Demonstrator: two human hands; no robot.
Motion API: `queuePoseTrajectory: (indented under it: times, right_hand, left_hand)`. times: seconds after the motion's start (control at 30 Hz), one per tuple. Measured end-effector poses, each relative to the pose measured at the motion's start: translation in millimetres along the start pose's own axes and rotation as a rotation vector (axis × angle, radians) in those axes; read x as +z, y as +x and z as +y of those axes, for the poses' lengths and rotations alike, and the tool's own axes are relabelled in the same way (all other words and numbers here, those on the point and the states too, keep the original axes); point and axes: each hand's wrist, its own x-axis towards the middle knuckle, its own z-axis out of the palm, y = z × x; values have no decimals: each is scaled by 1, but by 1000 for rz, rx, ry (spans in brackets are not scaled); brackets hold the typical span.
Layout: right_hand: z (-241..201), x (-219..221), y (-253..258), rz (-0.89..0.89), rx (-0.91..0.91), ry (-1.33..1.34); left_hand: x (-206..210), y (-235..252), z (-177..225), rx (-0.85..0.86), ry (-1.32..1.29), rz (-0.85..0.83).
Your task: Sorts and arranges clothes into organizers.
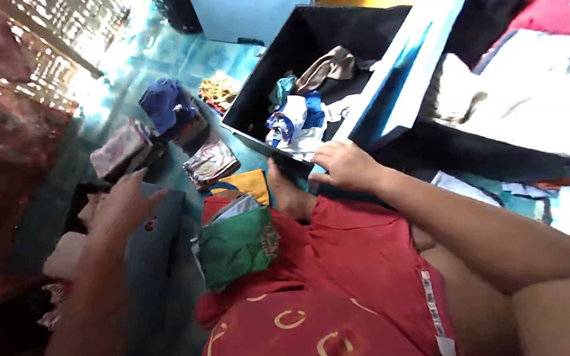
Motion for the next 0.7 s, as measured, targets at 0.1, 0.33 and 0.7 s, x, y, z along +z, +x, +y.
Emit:
queuePoseTrajectory:
  times: [0.1, 0.33, 0.7]
  right_hand:
    - [-2, 2, -2, 34, 6, 1]
    - [4, -8, -7, 73, 7, 106]
    - [13, -3, 198, -362, 732, 80]
  left_hand:
    - [22, 44, 121, 318, -128, -55]
    - [144, 66, 266, 658, -395, -93]
    - [153, 68, 273, 740, -200, -268]
